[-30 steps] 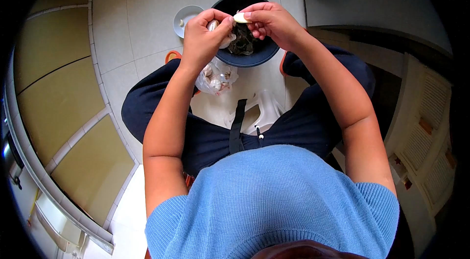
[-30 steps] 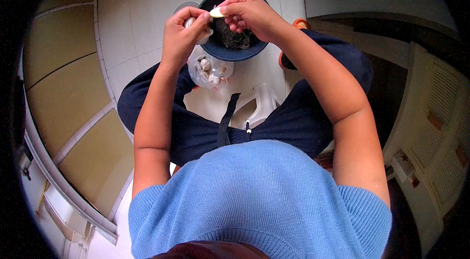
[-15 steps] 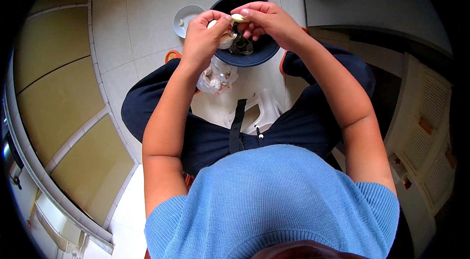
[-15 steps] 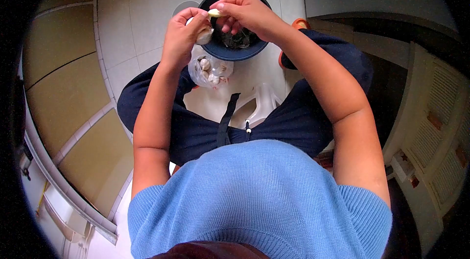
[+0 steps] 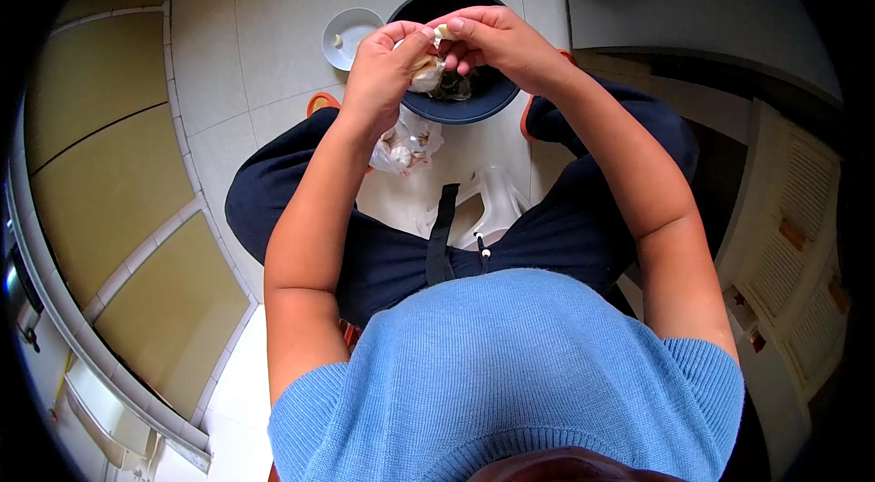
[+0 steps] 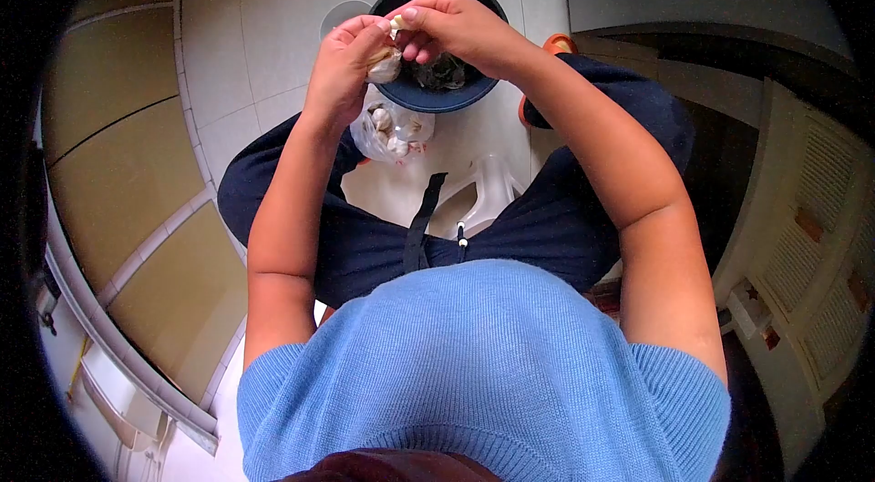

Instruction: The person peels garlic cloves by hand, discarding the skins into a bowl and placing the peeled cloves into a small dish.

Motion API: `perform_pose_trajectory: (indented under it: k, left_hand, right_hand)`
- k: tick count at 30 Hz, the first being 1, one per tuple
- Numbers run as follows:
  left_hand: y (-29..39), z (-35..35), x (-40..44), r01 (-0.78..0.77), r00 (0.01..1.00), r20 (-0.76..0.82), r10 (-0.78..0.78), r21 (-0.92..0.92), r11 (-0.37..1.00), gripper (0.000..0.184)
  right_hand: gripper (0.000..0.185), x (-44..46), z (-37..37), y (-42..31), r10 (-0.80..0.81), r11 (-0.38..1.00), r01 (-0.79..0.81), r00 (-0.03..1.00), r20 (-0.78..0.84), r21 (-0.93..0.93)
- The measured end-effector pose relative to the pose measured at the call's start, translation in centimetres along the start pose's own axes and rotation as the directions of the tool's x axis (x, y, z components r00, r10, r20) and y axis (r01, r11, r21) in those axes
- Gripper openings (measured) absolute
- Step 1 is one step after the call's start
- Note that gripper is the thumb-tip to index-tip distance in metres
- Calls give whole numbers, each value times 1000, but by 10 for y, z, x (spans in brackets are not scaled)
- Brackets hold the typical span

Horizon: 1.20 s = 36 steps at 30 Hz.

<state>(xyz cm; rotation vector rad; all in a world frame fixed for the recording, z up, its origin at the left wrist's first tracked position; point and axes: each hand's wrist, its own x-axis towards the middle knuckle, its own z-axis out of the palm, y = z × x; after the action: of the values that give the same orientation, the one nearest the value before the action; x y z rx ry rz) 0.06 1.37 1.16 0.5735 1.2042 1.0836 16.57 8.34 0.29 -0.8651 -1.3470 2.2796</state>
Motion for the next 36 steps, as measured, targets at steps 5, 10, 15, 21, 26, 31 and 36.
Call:
perform_pose_trajectory:
  k: [5,10,15,21,26,31,36]
  left_hand:
    - [-1,-1,0,2,1000,-15,-3,-34,999,15]
    - [2,5,-2,-21,1000,-15,22,69,997,13]
    - [-1,2,-2,-24,1000,1,24,41,999,14]
    - [-4,-1,0,-31,999,10,30,56,998,12]
    - [-3,-1,0,-46,998,-33,52,170,984,13]
    - [-8,1,3,-95,987,-86,139,386,917,14]
    - [-5,5,2,-153,968,-82,236,552,820,16]
  right_hand:
    - [29,-1,-1,-1,39,993,-38,999,-2,116]
    - [26,-3,0,-3,-49,995,44,997,-51,-93]
    - [23,0,-2,-1,64,997,-59,991,-114,42]
    - [22,-2,0,-5,108,993,-96,978,-181,71]
    - [24,1,-8,3,-3,999,-11,962,-272,-51]
    - [23,1,-9,4,-24,983,75,958,-287,169]
    - [27,2,-10,2,10,964,79,942,-334,253]
